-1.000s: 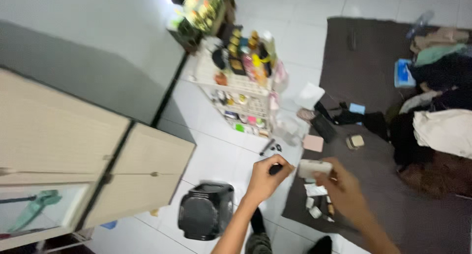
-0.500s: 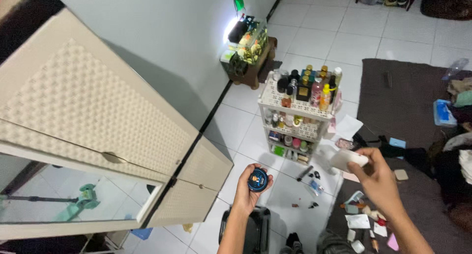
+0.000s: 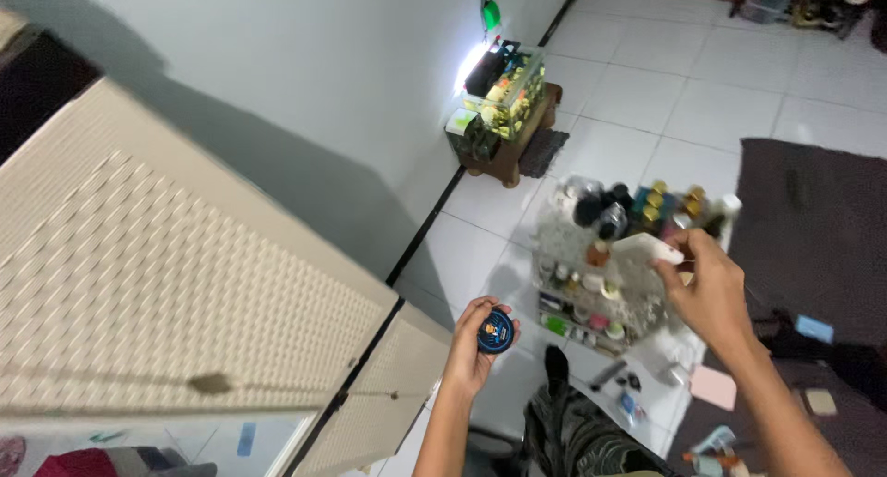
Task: The person organizes cosmetic and personal care items on a white rolling cart. They pick up various bottles, jars, and boxes from the floor, open and close containers, and place them on different shelves of the cart.
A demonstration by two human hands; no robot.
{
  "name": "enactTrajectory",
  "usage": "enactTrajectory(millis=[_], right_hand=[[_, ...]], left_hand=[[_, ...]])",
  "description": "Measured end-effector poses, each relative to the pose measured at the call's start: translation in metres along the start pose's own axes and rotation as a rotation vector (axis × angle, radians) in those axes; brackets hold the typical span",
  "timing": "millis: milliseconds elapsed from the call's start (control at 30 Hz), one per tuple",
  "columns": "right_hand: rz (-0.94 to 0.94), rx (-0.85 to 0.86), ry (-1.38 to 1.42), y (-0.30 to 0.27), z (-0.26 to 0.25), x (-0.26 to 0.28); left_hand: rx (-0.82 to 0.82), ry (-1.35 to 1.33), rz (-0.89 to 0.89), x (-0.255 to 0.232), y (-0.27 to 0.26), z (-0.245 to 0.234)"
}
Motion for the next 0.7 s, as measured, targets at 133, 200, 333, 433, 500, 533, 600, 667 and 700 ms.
enactTrajectory(millis=[133,200,333,433,500,533,600,667,700], right_hand=[[-0.018,-0.002,0.010,0.081,0.055,0.000],[-0.015,0.056,0.018,0.113,0.078,-0.003],[-0.021,0.095,0.060,0.163,0.124,-0.003],[0.015,0.107,0.096,0.179,0.145,-0.009],[0.051,0.139,0.062,0.187,0.157,-0.015],[0.074,0.168,0.021,0.192,0.162,-0.020],[0.099,0.181,-0.015,0.197,0.167,-0.028],[0.098,0.143,-0.012,0.201,0.163,-0.037],[0.151,0.160,-0.028,0.205,0.163,-0.045]], left_hand=[[-0.077,0.013,-0.007,-0.020,0.081,0.009],[-0.119,0.052,-0.031,-0.025,0.115,0.018],[-0.114,0.104,-0.076,-0.024,0.190,0.021],[-0.106,0.219,-0.066,-0.008,0.227,0.011],[-0.054,0.396,-0.058,0.006,0.254,0.011],[-0.012,0.509,-0.063,0.015,0.265,0.013],[0.128,0.784,-0.022,0.032,0.281,0.021],[0.342,1.091,0.081,0.052,0.290,0.039],[0.407,1.217,0.108,0.061,0.296,0.048]])
Point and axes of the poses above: each hand's wrist, its own y-axis towards the middle knuckle, its own z-axis out of the palm, x = y × z, the point moved 8 cm from there along y, towards the middle knuckle, and after that the axes turned 14 degrees about -y, right-handed, at the moved point
